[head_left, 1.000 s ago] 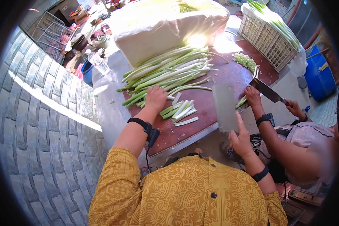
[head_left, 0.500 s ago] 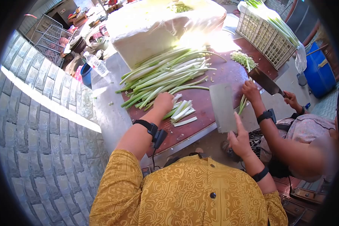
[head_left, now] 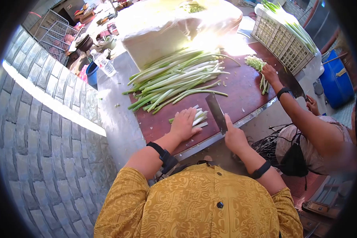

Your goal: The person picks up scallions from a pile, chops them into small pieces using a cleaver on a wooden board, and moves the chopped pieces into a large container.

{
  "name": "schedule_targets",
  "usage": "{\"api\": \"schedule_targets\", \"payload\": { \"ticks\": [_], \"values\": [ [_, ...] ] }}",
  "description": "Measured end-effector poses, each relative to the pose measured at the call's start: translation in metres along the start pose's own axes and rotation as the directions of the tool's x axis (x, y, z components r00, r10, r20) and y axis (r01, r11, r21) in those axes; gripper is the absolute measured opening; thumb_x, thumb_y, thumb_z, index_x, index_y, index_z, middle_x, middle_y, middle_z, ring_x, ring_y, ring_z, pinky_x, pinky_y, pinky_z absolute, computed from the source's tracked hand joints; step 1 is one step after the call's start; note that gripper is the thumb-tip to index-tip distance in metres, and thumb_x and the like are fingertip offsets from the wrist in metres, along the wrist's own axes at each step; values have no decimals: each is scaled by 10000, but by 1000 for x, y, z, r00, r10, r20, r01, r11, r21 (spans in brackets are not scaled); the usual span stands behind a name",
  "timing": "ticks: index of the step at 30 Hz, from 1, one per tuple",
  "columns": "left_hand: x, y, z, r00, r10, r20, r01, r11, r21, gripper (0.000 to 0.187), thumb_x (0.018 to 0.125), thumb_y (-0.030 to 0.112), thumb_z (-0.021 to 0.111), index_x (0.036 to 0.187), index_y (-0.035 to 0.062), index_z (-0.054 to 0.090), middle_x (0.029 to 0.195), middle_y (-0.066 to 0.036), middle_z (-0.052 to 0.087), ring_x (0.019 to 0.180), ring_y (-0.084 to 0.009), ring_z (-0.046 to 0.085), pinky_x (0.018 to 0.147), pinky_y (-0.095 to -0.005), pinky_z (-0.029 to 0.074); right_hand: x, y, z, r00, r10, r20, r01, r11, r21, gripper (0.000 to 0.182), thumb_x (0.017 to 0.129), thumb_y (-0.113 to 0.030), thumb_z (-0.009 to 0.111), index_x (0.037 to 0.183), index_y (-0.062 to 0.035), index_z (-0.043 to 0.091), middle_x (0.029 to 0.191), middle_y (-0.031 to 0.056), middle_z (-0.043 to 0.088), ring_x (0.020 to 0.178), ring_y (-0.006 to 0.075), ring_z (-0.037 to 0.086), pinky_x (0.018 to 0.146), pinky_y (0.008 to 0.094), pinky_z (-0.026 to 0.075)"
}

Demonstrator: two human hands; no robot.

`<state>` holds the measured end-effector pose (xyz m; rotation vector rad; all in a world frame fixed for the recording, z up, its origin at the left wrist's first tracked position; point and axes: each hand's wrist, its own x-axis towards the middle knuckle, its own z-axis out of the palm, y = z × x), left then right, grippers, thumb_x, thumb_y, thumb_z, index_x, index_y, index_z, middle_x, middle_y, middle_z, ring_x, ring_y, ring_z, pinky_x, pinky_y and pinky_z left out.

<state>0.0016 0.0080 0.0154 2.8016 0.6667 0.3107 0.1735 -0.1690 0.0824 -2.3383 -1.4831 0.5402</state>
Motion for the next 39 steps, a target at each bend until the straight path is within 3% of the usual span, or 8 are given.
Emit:
{"api": "schedule_targets", "payload": {
  "ticks": [8,17,20,23,26,32,35,39],
  "values": [
    [-12,2,7,997,-17,-69,24,995,93,830,763,464,677,1395,43,342,1389,-181,417,1231,-342,431,992,-517,357,10,-19,17,995,-74,69,76,996,-35,733,805,-42,486,1465,-74,168,663,260,599,628,447,589,623,529,461],
    [-39,-10,-8,981,-149,-127,157,986,55,635,809,328,657,1351,104,414,1381,-115,452,1216,-329,458,993,-524,363,15,-43,31,978,-159,137,168,984,-60,712,805,-37,472,1456,-50,185,665,234,614,619,417,607,600,510,472],
    [-44,-16,5,958,-125,-256,125,992,-18,529,820,311,648,1280,112,479,1339,-103,496,1195,-324,483,967,-522,387,15,-52,20,974,-98,205,118,989,-88,712,803,-34,468,1455,-47,184,770,253,627,686,418,616,644,514,473],
    [-45,-20,15,943,-43,-330,69,995,66,413,825,287,647,1188,117,551,1295,-90,529,1165,-310,510,937,-517,411,14,-41,33,970,-228,89,234,970,-67,723,801,-25,460,1460,-45,163,924,277,616,779,425,615,702,517,469],
    [-45,-20,18,929,-42,-368,65,997,49,327,816,279,653,1104,130,609,1268,-86,543,1140,-292,527,932,-496,419,15,-46,34,973,-206,105,209,978,-17,743,795,-10,456,1469,-65,149,1052,291,582,862,432,604,747,517,463],
    [-44,-20,17,901,-154,-406,81,978,-193,269,773,228,669,1026,144,639,1165,-47,584,1089,-264,539,911,-454,419,20,-60,15,975,-135,176,140,990,-15,734,789,36,447,1466,-78,188,825,311,602,777,475,588,704,520,453],
    [-43,-17,11,891,-157,-427,83,979,-187,317,720,161,704,1029,146,635,1102,-36,612,1020,-247,574,817,-405,434,20,-57,1,980,-180,87,183,983,-21,729,798,24,452,1468,-89,188,781,308,593,740,479,580,680,526,448],
    [-41,-15,14,871,-192,-452,97,970,-225,297,708,139,703,992,143,614,1076,-24,622,999,-243,580,798,-404,430,10,-76,-21,970,-210,121,216,975,-47,703,804,14,443,1460,-80,210,824,302,613,742,472,595,684,523,456]
  ]
}}
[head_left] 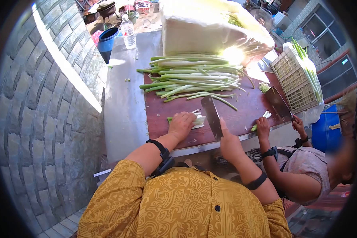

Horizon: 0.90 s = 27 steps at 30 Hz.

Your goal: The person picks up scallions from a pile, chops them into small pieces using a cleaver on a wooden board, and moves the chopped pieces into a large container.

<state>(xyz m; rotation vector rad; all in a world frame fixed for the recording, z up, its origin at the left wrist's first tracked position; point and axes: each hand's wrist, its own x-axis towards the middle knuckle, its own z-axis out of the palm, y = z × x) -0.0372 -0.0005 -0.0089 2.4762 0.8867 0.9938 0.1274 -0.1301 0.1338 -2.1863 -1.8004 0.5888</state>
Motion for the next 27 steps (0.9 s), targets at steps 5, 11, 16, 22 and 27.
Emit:
{"api": "schedule_targets", "payload": {
  "ticks": [5,11,16,22,27],
  "values": [
    [-2,-6,5,1000,-2,-26,1,999,-40,270,703,128,705,952,146,604,1043,-11,637,995,-243,583,790,-406,429,-8,-3,6,998,20,59,-15,997,-73,707,787,34,437,1453,-51,215,845,300,619,736,459,602,686,508,468],
    [-4,-5,3,996,84,8,-84,992,97,216,744,191,684,940,146,605,1137,-39,606,1062,-252,560,861,-438,426,-8,8,20,998,45,39,-39,989,-145,718,775,24,456,1448,-23,212,945,274,629,765,427,621,696,494,484],
    [-1,-3,-4,993,84,82,-97,981,166,243,765,266,672,952,131,597,1212,-75,563,1098,-268,539,886,-471,426,-5,-9,30,994,55,99,-36,982,-186,725,775,8,471,1449,-12,204,947,242,625,776,404,624,684,482,494],
    [3,-1,-10,988,84,127,-102,984,147,269,766,271,675,978,125,596,1207,-83,560,1097,-288,536,879,-467,437,-8,-4,44,997,-4,80,22,972,-236,734,775,0,484,1453,-19,204,949,223,626,763,396,625,672,472,499],
    [-1,-8,0,992,121,42,-124,988,95,241,761,221,666,964,114,592,1113,-67,603,1059,-282,556,847,-438,452,-7,-7,32,996,28,86,-9,979,-204,729,771,19,480,1451,-30,223,940,243,622,770,406,620,676,476,491]
  ]
}}
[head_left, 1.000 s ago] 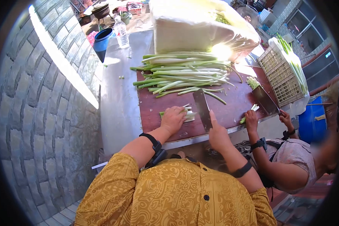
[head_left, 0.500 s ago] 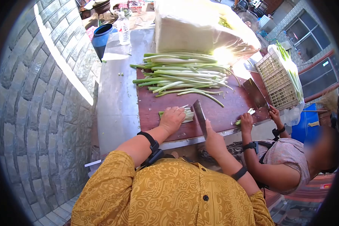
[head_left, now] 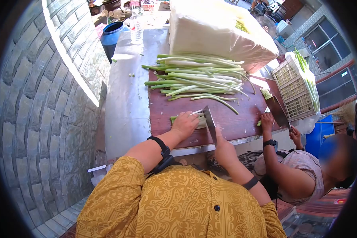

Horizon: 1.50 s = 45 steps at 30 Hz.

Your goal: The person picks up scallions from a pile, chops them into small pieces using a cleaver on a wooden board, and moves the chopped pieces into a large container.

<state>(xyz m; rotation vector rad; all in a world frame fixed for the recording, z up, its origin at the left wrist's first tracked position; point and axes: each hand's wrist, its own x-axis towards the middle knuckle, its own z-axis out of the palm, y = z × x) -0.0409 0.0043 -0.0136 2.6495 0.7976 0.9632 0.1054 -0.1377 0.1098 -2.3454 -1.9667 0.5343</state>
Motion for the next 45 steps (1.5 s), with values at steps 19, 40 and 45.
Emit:
{"api": "schedule_targets", "payload": {
  "ticks": [19,40,45],
  "values": [
    [1,-2,7,992,-77,-99,67,993,-98,109,704,156,662,762,104,586,1076,-89,627,942,-281,595,781,-418,468,13,-8,-10,997,-29,73,29,1000,1,785,747,18,476,1454,5,136,715,255,620,652,422,608,625,508,470],
    [0,-4,6,999,-26,-40,21,992,-126,140,717,177,655,797,98,571,1087,-72,614,988,-278,579,792,-423,464,67,18,48,990,55,-126,-31,982,185,820,792,20,482,1490,-97,68,732,279,610,663,453,600,607,508,469],
    [1,0,-14,1000,8,23,-7,997,-71,180,754,221,670,881,111,606,1186,-89,577,1089,-292,539,906,-469,439,63,39,54,957,25,-288,89,923,374,784,804,7,483,1485,-88,107,764,294,608,696,472,595,632,514,468]
  ]
}}
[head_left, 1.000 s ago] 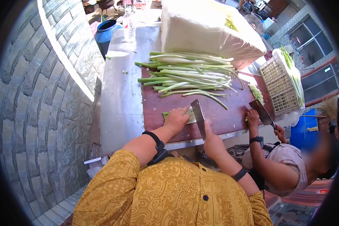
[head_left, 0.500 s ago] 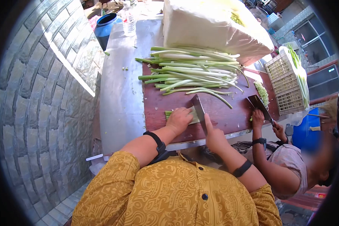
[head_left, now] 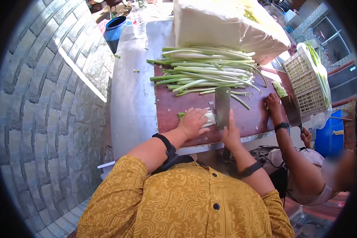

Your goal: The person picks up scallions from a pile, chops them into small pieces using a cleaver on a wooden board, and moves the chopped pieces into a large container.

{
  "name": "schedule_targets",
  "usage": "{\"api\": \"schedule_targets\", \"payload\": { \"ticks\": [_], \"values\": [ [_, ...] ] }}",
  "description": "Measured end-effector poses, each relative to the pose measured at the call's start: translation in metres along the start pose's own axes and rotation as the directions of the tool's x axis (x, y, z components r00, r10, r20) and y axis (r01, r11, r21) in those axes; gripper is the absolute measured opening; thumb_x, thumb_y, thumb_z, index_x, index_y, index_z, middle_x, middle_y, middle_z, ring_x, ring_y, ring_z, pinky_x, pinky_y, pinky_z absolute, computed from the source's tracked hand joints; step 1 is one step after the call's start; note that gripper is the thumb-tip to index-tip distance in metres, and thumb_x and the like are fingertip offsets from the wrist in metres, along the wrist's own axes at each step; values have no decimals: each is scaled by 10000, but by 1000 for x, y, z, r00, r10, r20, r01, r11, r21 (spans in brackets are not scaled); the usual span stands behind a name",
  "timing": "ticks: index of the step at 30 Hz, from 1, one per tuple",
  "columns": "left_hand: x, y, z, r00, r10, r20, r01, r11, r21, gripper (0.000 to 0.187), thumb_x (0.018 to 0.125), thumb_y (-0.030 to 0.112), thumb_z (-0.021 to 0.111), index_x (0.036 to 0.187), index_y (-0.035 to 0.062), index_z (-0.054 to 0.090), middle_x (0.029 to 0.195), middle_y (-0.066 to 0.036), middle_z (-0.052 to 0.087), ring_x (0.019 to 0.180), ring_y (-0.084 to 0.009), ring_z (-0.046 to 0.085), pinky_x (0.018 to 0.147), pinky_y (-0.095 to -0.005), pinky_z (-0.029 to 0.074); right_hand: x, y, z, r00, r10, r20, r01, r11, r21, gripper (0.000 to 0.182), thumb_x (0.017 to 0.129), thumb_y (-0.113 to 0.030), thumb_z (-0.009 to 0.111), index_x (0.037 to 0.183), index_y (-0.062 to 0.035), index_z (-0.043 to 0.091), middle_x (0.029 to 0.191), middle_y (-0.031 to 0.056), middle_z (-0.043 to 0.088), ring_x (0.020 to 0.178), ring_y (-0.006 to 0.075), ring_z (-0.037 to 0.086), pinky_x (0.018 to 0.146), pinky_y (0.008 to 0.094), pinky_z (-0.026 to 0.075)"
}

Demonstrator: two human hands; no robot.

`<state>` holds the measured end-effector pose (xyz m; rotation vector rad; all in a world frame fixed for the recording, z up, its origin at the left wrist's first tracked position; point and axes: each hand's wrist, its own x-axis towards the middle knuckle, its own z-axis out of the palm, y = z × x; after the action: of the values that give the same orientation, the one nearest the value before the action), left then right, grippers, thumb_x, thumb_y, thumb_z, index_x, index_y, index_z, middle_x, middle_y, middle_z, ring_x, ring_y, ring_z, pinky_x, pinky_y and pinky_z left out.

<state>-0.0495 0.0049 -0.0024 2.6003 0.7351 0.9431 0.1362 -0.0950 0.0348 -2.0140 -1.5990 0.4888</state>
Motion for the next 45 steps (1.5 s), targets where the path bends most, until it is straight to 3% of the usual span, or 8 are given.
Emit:
{"api": "schedule_targets", "payload": {
  "ticks": [6,11,20,29,32,35,41,45],
  "values": [
    [-5,-5,11,999,-15,-32,16,999,37,147,772,209,662,885,124,619,1159,-82,585,1072,-285,546,878,-449,441,-13,-31,-40,989,-115,96,123,989,-85,737,815,5,467,1474,-67,146,736,302,599,678,479,583,630,524,458],
    [-5,-9,16,998,-41,-57,39,999,-35,111,753,173,659,838,117,616,1077,-52,608,994,-258,574,774,-411,446,-30,-56,-55,951,57,304,20,970,-243,731,810,10,465,1469,-60,157,686,292,592,646,465,587,621,534,449],
    [-4,-9,17,996,-66,-62,62,996,-71,112,724,164,663,809,117,606,1042,-35,615,985,-239,575,777,-396,450,-28,-61,-55,903,118,412,32,940,-339,806,766,31,484,1479,-70,122,679,280,600,636,466,592,618,528,460],
    [-11,-3,15,999,-51,-3,51,993,-105,140,711,153,664,834,118,606,1045,-41,615,990,-247,578,780,-397,457,20,-31,7,981,-43,187,82,975,-206,822,783,30,481,1491,-117,91,692,280,598,634,469,586,612,530,461],
    [-16,-1,10,998,-59,-18,56,992,-111,146,726,159,671,855,117,617,1072,-54,607,994,-252,579,789,-404,456,11,-19,8,997,37,67,-31,995,-94,806,798,5,490,1487,-93,85,701,285,602,657,466,595,624,522,466],
    [-17,1,6,997,-56,-49,50,991,-125,154,744,156,669,888,118,631,1119,-75,587,1020,-266,568,812,-411,451,5,-7,0,993,-116,-3,116,993,-4,761,816,-5,483,1482,-85,125,703,288,600,667,469,594,631,522,463],
    [-17,-4,8,1000,-5,-31,2,995,-103,142,757,141,650,893,99,638,1121,-86,561,1054,-285,537,839,-412,442,-13,-48,-40,977,-119,175,146,978,-147,734,813,7,471,1474,-72,161,683,286,592,655,467,589,625,526,456],
    [-14,-3,10,998,-9,-64,4,997,-78,126,745,139,642,864,98,640,1068,-54,573,1007,-259,545,805,-398,452,-28,-73,-54,955,35,296,44,966,-255,734,805,15,465,1470,-62,164,654,281,582,621,461,582,605,528,450]
  ]
}}
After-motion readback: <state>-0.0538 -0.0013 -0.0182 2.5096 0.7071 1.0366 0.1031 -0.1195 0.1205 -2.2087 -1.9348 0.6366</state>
